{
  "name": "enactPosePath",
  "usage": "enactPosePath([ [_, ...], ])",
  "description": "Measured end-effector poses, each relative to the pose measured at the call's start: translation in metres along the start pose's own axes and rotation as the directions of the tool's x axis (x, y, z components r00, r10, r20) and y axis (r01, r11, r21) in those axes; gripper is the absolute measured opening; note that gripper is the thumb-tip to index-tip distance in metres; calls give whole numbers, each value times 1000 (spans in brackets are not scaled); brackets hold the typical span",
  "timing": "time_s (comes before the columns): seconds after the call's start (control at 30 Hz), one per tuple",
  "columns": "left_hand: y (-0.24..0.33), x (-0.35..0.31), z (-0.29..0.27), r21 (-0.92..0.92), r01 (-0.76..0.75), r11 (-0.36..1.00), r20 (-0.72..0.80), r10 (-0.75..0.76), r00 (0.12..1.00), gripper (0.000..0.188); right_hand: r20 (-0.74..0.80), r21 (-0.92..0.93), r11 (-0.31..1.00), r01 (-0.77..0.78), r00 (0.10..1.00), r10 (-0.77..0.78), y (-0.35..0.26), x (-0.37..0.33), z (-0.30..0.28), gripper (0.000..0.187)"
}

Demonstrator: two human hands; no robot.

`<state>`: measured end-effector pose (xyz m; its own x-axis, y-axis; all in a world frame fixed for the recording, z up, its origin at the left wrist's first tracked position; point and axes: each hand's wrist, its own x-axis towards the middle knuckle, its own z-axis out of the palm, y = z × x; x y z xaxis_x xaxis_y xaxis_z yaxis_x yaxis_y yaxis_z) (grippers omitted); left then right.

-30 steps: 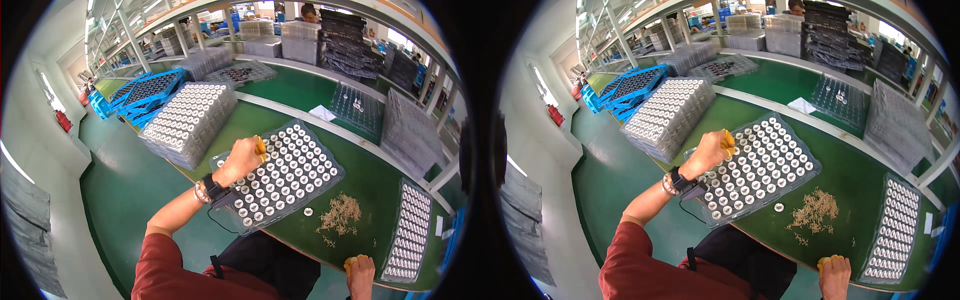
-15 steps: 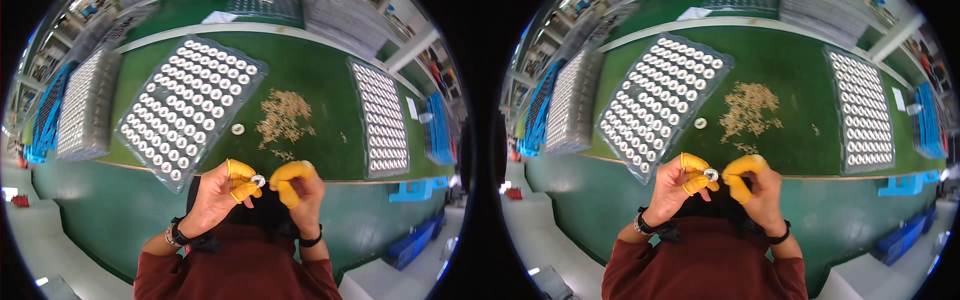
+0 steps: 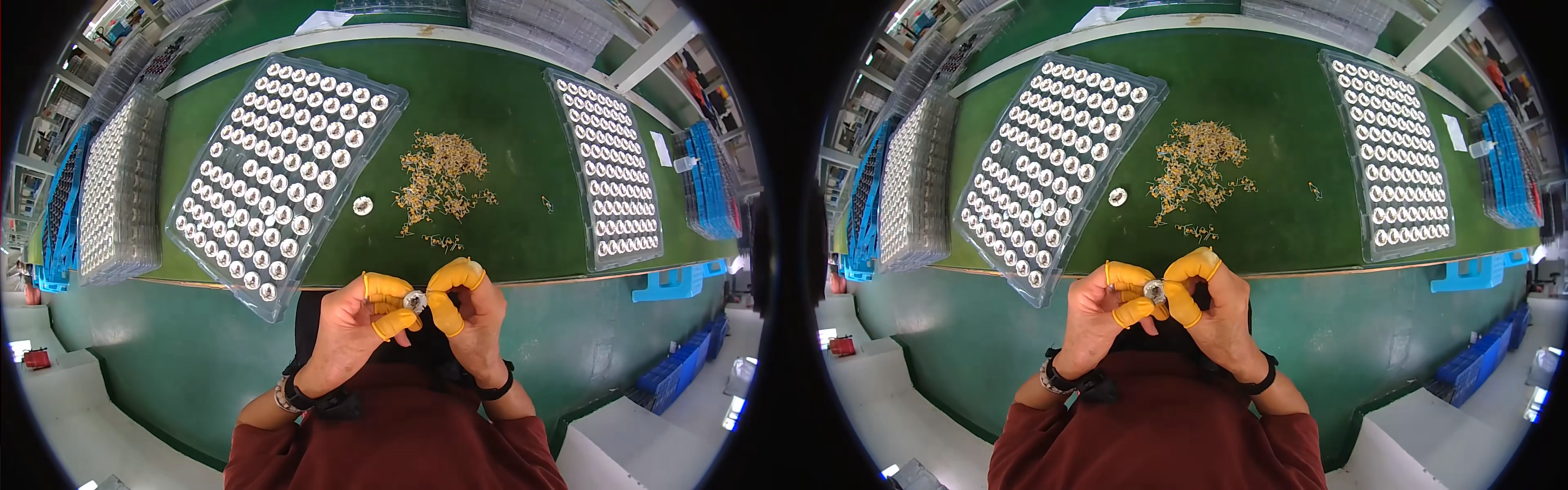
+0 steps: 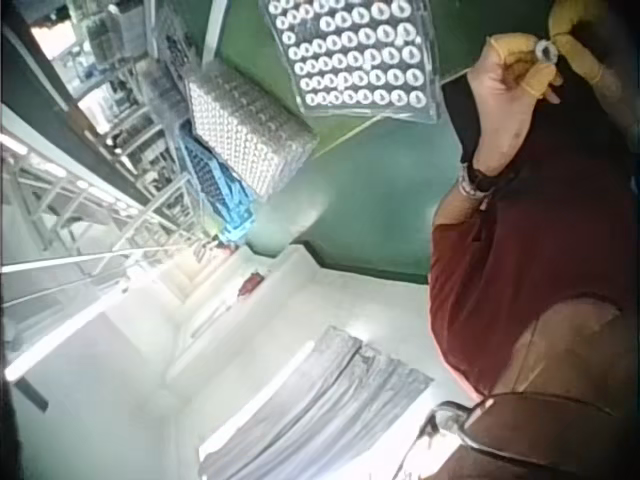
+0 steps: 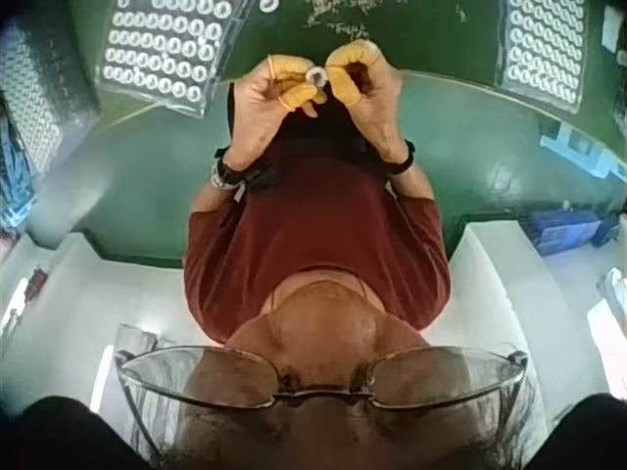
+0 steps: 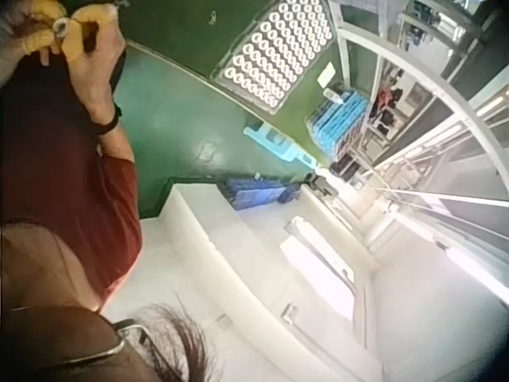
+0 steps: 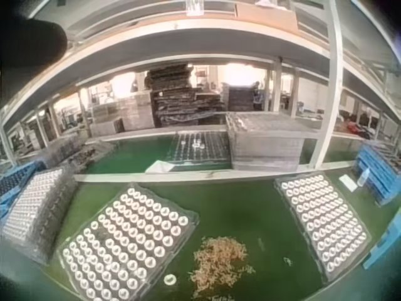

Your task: Assembling small electronic components by picking up gold pins and inserting them into white circular bases in a tray.

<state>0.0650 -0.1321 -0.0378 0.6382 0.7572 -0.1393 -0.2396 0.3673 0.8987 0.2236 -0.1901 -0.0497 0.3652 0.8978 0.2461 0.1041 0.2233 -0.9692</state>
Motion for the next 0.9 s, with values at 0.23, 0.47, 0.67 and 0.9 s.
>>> enactPosePath([
  [0.23,4,1,0,-17,57,998,-7,-57,998,20,-10,-101,993,69,997,-70,2,-1,1,16],
  [0.47,6,1,0,-37,72,997,-9,-72,997,19,66,-315,888,334,941,-331,2,3,0,21],
  [0.67,1,1,-4,44,18,999,-31,-17,999,21,182,-442,764,470,881,-437,5,4,-1,26],
  [0.9,-7,4,-4,520,-322,791,134,296,946,24,69,-191,925,328,945,-321,8,-2,2,30],
])
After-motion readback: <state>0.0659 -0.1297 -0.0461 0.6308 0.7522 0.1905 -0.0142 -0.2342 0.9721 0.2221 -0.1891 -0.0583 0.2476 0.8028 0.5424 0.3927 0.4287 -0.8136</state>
